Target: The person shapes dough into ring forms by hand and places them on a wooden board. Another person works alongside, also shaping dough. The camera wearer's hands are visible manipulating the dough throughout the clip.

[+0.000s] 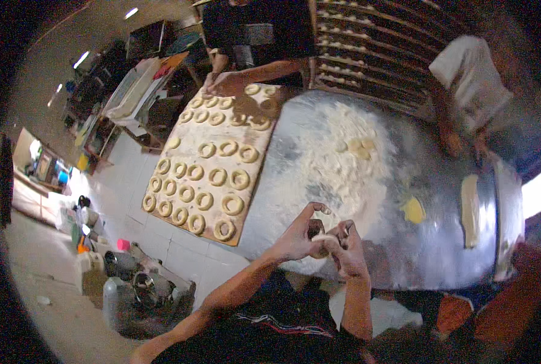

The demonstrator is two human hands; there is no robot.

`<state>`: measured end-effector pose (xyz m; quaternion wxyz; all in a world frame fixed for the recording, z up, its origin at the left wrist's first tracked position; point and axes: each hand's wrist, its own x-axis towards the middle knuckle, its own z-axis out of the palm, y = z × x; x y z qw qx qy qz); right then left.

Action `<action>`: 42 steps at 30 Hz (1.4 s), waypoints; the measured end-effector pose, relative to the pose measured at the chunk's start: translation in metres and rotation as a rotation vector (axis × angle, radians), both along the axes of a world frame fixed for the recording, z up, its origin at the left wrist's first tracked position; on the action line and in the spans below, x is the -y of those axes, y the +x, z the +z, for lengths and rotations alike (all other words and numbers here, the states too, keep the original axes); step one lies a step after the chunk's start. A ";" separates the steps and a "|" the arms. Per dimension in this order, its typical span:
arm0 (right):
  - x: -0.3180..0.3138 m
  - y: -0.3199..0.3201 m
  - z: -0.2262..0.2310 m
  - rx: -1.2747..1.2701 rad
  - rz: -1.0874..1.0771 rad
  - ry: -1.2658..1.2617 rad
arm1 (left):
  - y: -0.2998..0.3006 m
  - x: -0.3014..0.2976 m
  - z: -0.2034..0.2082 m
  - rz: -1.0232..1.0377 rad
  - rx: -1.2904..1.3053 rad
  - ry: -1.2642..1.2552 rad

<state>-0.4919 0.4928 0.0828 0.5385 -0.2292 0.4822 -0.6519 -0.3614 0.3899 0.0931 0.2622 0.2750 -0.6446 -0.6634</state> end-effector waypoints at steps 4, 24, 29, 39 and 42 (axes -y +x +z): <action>0.046 0.020 0.002 -0.759 0.010 -0.070 | 0.014 0.041 0.008 0.136 0.193 -0.277; 0.083 0.045 -0.020 0.031 0.234 -0.196 | 0.007 0.047 -0.029 0.791 -0.271 -0.707; 0.079 0.054 -0.015 0.259 0.015 -0.199 | 0.015 0.029 -0.018 0.792 -0.367 0.469; 0.118 0.102 -0.003 0.165 0.310 -0.188 | 0.074 0.059 -0.016 0.897 -0.118 0.136; 0.136 0.133 -0.002 0.093 0.380 -0.187 | 0.102 0.069 -0.011 0.857 -0.092 -0.568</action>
